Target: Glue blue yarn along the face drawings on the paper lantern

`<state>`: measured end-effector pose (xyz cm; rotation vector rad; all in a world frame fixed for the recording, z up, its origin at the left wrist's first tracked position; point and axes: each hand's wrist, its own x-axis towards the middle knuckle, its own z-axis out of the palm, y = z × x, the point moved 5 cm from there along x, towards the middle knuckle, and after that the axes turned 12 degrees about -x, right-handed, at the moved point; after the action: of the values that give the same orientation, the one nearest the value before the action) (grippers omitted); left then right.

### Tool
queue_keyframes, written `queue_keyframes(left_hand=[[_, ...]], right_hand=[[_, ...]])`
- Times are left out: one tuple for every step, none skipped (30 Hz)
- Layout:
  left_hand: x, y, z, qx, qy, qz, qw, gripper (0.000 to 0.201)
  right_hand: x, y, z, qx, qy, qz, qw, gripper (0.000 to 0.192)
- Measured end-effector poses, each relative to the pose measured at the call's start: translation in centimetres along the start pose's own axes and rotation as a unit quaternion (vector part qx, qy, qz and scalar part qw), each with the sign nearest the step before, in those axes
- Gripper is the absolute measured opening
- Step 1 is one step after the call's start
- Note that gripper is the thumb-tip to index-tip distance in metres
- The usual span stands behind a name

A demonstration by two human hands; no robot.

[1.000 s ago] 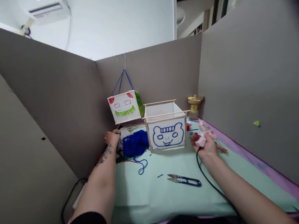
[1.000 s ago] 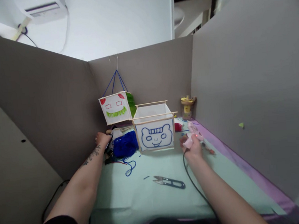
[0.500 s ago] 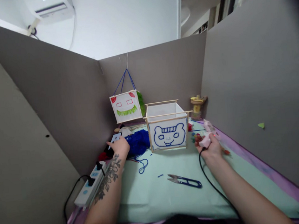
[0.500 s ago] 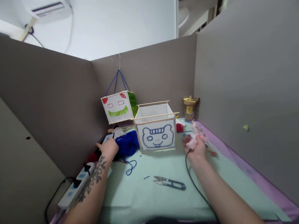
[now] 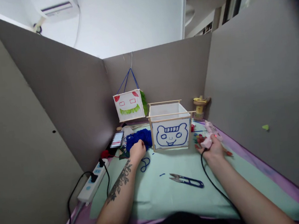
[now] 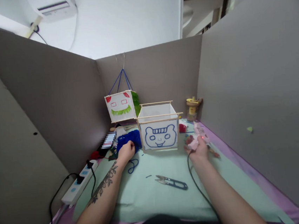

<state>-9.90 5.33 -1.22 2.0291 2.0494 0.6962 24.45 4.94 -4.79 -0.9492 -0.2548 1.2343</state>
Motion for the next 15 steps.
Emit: queue_keyframes(left_hand=[[0.0, 0.1, 0.3, -0.007, -0.009, 0.013, 1.0, 0.023], [0.0, 0.2, 0.7, -0.012, -0.016, 0.027, 0.999, 0.023], [0.0, 0.4, 1.0, -0.017, -0.022, 0.041, 0.999, 0.022], [0.0, 0.6, 1.3, -0.021, -0.024, 0.054, 0.998, 0.022], [0.0, 0.7, 1.6, -0.026, -0.023, 0.064, 0.997, 0.021], [-0.1, 0.9, 1.8, -0.034, -0.021, 0.071, 0.997, 0.02], [-0.1, 1.0, 2.0, -0.046, -0.016, 0.077, 0.996, 0.019], [-0.2, 1.1, 2.1, -0.062, -0.012, 0.082, 0.995, 0.019], [-0.2, 1.3, 2.2, -0.081, -0.007, 0.087, 0.993, 0.019], [-0.3, 1.5, 2.3, -0.104, 0.0, 0.094, 0.99, 0.019], [-0.3, 1.7, 2.2, -0.129, 0.012, 0.101, 0.986, 0.019], [-0.3, 1.8, 2.1, -0.154, 0.031, 0.107, 0.982, 0.021], [-0.4, 2.0, 2.0, -0.179, 0.056, 0.113, 0.976, 0.023], [-0.5, 2.1, 1.9, -0.203, 0.083, 0.121, 0.968, 0.025], [-0.5, 2.2, 1.7, -0.226, 0.11, 0.132, 0.959, 0.029]], right_hand=[[-0.1, 0.1, 0.1, -0.005, -0.001, 0.0, 1.0, 0.018], [-0.2, 0.2, 0.1, -0.009, -0.004, 0.001, 1.0, 0.017], [-0.2, 0.3, 0.2, -0.01, -0.007, 0.003, 1.0, 0.016], [-0.2, 0.4, 0.2, -0.008, -0.01, 0.004, 1.0, 0.015], [-0.2, 0.4, 0.2, -0.004, -0.016, 0.002, 1.0, 0.015], [-0.1, 0.5, 0.3, 0.0, -0.022, -0.002, 1.0, 0.014], [-0.1, 0.6, 0.3, 0.003, -0.027, -0.006, 1.0, 0.014], [0.0, 0.7, 0.3, 0.004, -0.028, -0.008, 1.0, 0.014], [0.1, 0.8, 0.3, 0.004, -0.029, -0.01, 1.0, 0.014], [0.1, 0.9, 0.4, 0.002, -0.029, -0.011, 1.0, 0.015], [0.0, 0.9, 0.5, 0.001, -0.028, -0.01, 1.0, 0.015], [0.0, 1.0, 0.6, 0.0, -0.029, -0.011, 1.0, 0.016], [-0.2, 1.0, 0.7, -0.001, -0.031, -0.011, 0.999, 0.016], [-0.3, 1.1, 0.9, -0.001, -0.034, -0.011, 0.999, 0.016], [-0.4, 1.0, 1.1, 0.0, -0.035, -0.013, 0.999, 0.017]])
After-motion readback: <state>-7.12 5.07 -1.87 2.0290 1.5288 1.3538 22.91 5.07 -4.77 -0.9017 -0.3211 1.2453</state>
